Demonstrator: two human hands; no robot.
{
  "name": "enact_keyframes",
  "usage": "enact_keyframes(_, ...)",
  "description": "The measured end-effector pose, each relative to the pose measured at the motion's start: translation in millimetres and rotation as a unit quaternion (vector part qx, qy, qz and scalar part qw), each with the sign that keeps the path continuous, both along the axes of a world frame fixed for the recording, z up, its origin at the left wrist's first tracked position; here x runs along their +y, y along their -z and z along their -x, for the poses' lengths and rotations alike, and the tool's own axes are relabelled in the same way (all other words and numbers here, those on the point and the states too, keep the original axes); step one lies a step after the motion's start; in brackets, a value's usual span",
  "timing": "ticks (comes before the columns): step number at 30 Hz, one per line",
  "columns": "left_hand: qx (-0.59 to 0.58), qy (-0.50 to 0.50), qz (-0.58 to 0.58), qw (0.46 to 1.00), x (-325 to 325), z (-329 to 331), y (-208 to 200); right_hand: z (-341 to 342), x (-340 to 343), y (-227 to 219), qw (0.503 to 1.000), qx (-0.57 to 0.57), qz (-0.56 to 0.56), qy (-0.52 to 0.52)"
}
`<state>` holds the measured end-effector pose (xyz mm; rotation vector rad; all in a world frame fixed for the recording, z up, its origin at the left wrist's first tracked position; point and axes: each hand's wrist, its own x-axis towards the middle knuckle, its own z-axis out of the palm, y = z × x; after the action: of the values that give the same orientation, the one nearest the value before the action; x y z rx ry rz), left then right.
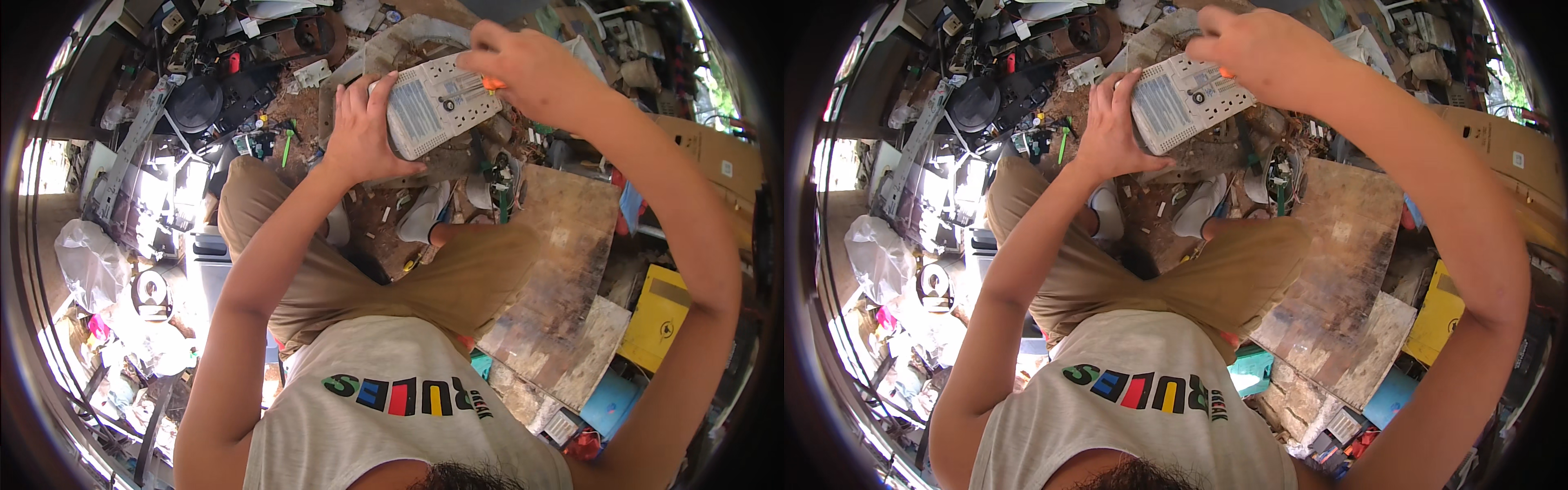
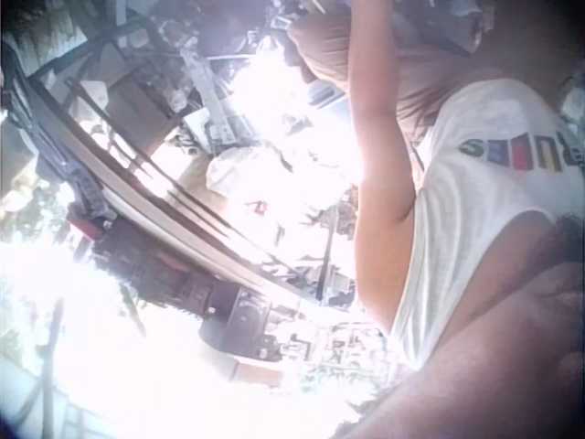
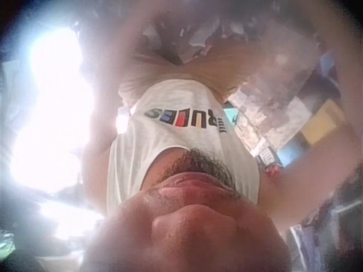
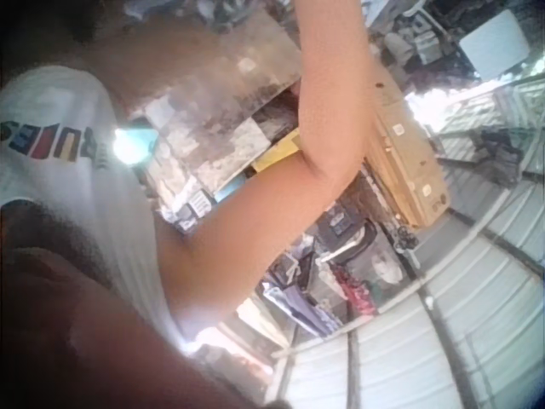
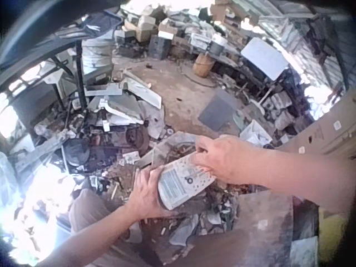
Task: The person removes the outer casing of a white electronic device using a screwdriver, prying the plastic panels apart to reveal internal circuit boards and wiring.
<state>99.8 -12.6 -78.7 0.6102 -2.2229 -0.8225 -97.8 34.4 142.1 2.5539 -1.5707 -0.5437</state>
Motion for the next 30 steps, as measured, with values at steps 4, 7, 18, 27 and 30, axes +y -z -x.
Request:
enact_keyframes(4, 0.060, 0.026, 0.116, 0.991, -15, 17, -31, 9, 13, 3, 0.969, -0.219, 0.039, 0.108)
enact_keyframes(7, 0.018, 0.134, 0.054, 0.989, -31, 52, -49, -15, 12, -15, 0.958, -0.110, 0.025, 0.264)
enact_keyframes(18, -0.040, 0.164, -0.077, 0.983, -36, 64, -54, 0, 31, 7, 0.955, -0.239, 0.102, 0.143)
enact_keyframes(27, -0.061, 0.117, -0.079, 0.988, -35, 75, -49, 9, 30, 23, 0.952, -0.177, 0.167, 0.185)
enact_keyframes(30, -0.028, 0.155, -0.091, 0.983, -40, 73, -40, 13, 33, 27, 0.936, -0.276, 0.182, 0.124)
